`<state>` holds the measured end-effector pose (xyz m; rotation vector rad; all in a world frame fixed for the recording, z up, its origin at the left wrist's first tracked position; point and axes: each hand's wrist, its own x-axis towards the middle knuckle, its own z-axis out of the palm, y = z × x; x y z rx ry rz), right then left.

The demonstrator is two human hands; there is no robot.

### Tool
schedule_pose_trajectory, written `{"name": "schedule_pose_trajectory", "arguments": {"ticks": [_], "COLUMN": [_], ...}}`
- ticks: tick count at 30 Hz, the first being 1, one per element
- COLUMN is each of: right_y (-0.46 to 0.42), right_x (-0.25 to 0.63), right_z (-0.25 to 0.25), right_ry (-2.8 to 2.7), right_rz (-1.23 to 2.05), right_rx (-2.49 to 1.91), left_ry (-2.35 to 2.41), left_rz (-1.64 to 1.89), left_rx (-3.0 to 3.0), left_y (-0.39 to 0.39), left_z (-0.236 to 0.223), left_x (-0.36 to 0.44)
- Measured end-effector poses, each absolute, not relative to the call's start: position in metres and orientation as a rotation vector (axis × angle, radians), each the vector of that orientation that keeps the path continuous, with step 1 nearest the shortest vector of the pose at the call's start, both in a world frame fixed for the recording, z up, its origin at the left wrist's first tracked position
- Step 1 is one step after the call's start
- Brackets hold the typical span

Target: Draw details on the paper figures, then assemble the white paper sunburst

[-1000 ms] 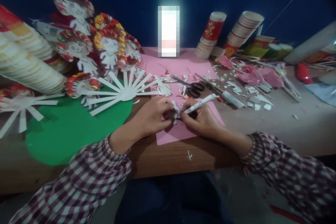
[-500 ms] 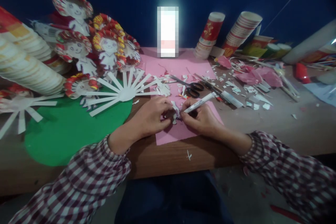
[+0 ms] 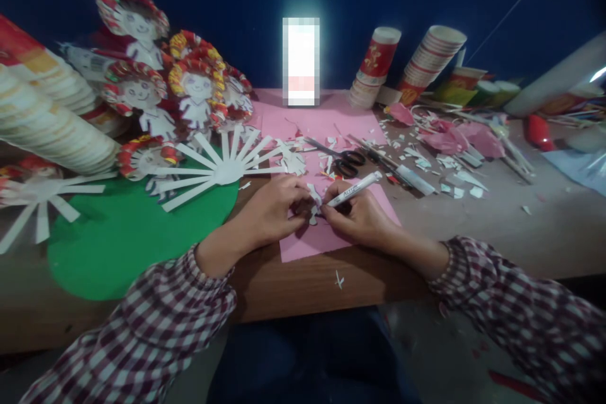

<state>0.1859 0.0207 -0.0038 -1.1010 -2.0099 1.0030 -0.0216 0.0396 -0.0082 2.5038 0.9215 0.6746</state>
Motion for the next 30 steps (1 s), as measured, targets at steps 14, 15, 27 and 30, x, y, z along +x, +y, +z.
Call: {"name": "schedule_pose_trajectory", "arguments": {"ticks": [14,15,27,30], "right_y": [0.0204,0.0204,0.0209,0.0208], "right_x": [0.1855,0.1856,0.1844,0.1848], "right_z": [-0.0023,-0.0022,-0.0002,-0.0006], "right_ry": [-2.033,-2.029,-2.036,-2.04], "right_rz": [0.988,0.999,0.984,1.006], "right_rx": [-1.081,-1.085,-1.068,-1.06], "left_ry": [0.927,0.929,0.944,0.945], "left_rz": [0.669,0.662,0.643,0.647], "left_rx": [2.49,2.491,2.505,2.505], "left_y": [0.0399,0.0399,0.039,0.039], "left_z": [-0.0078,-0.0077,-0.0046,-0.0057], "left_x": [-0.0211,-0.0211,-0.0198,-0.0202]}}
